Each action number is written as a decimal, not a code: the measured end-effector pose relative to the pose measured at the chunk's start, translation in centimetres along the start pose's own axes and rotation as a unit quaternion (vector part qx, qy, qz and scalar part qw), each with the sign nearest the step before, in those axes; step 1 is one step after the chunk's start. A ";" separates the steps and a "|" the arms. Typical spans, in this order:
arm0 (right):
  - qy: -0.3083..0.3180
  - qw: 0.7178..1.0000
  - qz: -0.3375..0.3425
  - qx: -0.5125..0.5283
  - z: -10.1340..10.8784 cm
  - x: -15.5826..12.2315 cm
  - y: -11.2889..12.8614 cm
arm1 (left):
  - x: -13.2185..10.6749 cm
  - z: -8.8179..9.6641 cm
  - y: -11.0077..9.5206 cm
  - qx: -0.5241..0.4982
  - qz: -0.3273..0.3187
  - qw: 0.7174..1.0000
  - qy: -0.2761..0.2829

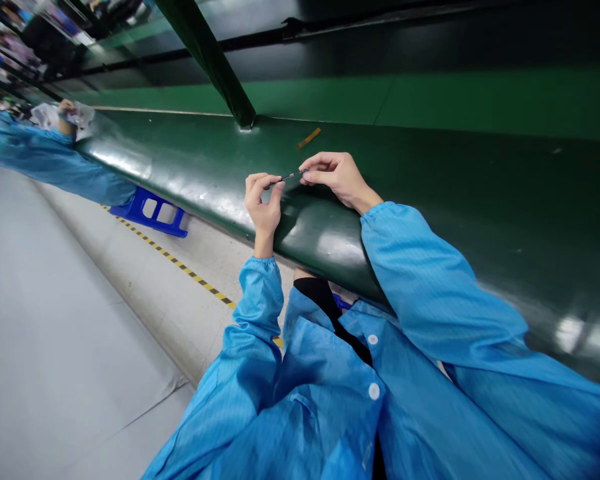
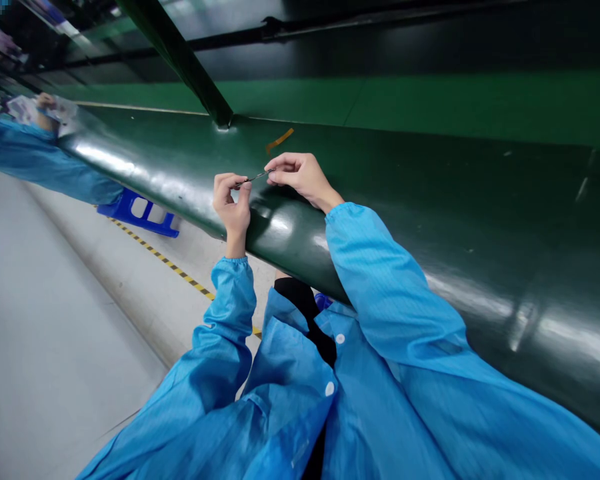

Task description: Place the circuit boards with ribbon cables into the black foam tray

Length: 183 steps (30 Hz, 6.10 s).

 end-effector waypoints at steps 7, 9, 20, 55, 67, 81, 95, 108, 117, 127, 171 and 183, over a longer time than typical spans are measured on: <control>-0.002 1.000 0.004 -0.007 0.0 0.0 0.0 | 0.1 -0.2 0.1 0.002 0.008 1.000 0.009; 0.000 1.000 0.004 -0.009 0.0 0.0 0.1 | 0.1 -0.1 0.1 -0.004 0.014 1.000 0.006; -0.005 1.000 -0.001 -0.014 0.0 0.0 0.2 | -0.3 -0.3 0.9 -0.034 0.067 0.997 0.013; -0.002 0.998 0.018 -0.066 0.0 0.4 0.1 | -0.3 -0.5 1.0 -0.021 0.045 0.998 0.045; -0.021 0.996 0.027 -0.084 0.1 0.5 -0.3 | 0.0 -0.6 0.9 -0.008 0.047 0.997 0.059; -0.007 0.997 0.030 -0.071 0.1 0.5 -0.2 | -0.1 -0.4 1.0 -0.020 0.032 0.998 0.059; -0.007 0.998 0.019 -0.061 -0.1 0.3 0.1 | -0.1 -0.4 0.8 0.031 -0.001 0.998 0.048; 0.014 0.997 0.043 -0.056 0.1 0.6 -0.7 | 0.0 -0.3 0.7 -0.007 0.053 0.997 0.051; 0.021 0.997 0.052 -0.062 0.0 0.5 -0.5 | 0.1 -0.4 0.7 -0.033 0.050 0.997 0.048; 0.021 0.997 0.052 -0.045 -0.1 0.5 -0.5 | -0.1 -0.3 0.7 -0.028 0.068 0.997 0.038; 0.003 0.996 0.017 -0.090 0.4 0.5 -1.1 | -0.8 -0.5 3.3 -0.047 0.139 0.989 0.032; -0.003 0.996 0.035 -0.077 0.0 0.4 -0.5 | -0.6 -0.2 3.0 -0.051 0.110 0.993 0.002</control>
Point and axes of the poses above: each hand's wrist, its own x-axis towards the middle knuckle, its own z-axis out of the back of the hand, y = z × x, the point moved 5 cm from there along x, towards the middle knuckle, and after that the axes turned 8 degrees about -y, right-handed, at the moved point
